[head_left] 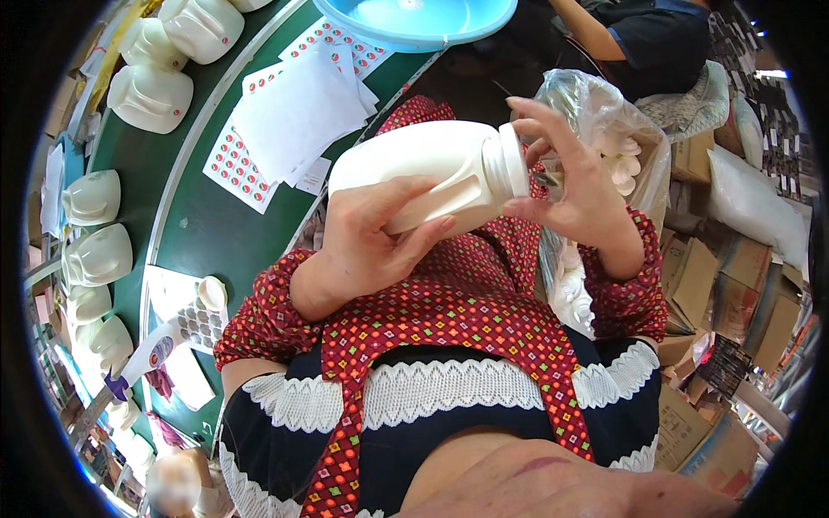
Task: The person repeatedly picks up white plastic pitchers, inserts a small white cap into the spout, and places the assembled pitcher on the table. The person also handles sheets of stickers, peeling and applying them to the pitchers. The work occurs at a green table with stacks of pitchers and sticker sheets nearby.
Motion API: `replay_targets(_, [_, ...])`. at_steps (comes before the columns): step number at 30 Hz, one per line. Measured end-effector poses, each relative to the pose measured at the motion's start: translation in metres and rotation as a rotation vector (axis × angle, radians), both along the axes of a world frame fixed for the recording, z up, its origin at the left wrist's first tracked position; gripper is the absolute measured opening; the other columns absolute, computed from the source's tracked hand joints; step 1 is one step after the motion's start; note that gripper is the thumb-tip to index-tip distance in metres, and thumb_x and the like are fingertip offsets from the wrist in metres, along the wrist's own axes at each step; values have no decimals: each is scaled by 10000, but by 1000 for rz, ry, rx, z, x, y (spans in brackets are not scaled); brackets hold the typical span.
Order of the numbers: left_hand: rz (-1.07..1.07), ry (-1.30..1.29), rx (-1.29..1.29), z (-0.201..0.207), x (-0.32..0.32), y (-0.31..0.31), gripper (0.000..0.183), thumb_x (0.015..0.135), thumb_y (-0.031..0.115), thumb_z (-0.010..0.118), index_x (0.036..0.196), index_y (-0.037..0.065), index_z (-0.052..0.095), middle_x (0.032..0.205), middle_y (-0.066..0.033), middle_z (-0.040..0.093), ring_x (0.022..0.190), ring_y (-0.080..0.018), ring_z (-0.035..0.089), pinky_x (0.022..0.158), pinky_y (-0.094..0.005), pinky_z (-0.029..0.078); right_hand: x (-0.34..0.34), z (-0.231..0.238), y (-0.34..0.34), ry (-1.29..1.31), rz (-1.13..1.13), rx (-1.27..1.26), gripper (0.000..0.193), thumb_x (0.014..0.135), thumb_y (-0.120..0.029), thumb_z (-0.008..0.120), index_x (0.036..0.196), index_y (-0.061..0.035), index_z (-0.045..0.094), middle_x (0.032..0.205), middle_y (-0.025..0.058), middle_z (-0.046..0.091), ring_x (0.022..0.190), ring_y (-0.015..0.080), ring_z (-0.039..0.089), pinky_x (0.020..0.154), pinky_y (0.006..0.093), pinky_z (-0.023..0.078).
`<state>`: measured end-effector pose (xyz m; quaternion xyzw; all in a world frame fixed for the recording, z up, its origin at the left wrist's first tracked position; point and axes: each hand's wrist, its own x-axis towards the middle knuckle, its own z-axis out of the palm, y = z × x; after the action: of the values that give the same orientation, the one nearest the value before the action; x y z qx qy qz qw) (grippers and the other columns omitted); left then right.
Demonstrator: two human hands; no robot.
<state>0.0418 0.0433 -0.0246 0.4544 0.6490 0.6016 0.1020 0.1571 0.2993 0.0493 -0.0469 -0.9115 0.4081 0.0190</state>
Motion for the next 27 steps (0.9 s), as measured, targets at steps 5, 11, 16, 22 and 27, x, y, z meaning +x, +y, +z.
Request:
replay_targets(5, [-19, 31, -36, -2, 1, 0, 340, 904, 105, 861, 1190, -43, 749, 1020, -200, 808, 895, -275, 814, 805, -325, 619, -5, 4, 11, 75, 259, 302, 941, 633, -162, 995, 1484, -197, 594, 1458, 93, 645, 1187, 329, 726, 911, 388, 644])
replay_targets(11, [2, -89, -29, 1, 3, 4, 313, 888, 160, 874, 1128, -14, 772, 962, -195, 787, 837, -320, 796, 749, -372, 614, -6, 0, 21, 150, 454, 455, 850, 671, 0, 904, 1458, -177, 636, 1546, 153, 595, 1339, 352, 665, 1043, 422, 616])
replay_targets(16, [-40, -143, -35, -7, 2, 3, 320, 895, 166, 869, 1135, -22, 770, 963, -199, 786, 837, -313, 791, 755, -367, 614, -3, -8, 31, 211, 576, 552, 832, 692, 7, 873, 1465, -188, 634, 1556, 155, 588, 1345, 351, 664, 1054, 424, 617])
replay_targets(22, [-49, -182, -64, -3, 3, 6, 331, 888, 158, 876, 1133, -34, 764, 966, -212, 784, 856, -333, 792, 770, -376, 618, -4, -6, 23, 82, 369, 426, 899, 695, -328, 972, 1482, -93, 607, 1440, 170, 662, 1222, 350, 721, 993, 420, 625])
replay_targets(27, [-27, -71, -49, -1, 4, 7, 322, 890, 154, 877, 1130, -29, 764, 970, -208, 785, 863, -332, 796, 778, -373, 618, -7, 3, 18, -212, 131, 379, 1143, 633, -625, 959, 1519, -36, 544, 1365, 196, 689, 1144, 360, 734, 994, 417, 607])
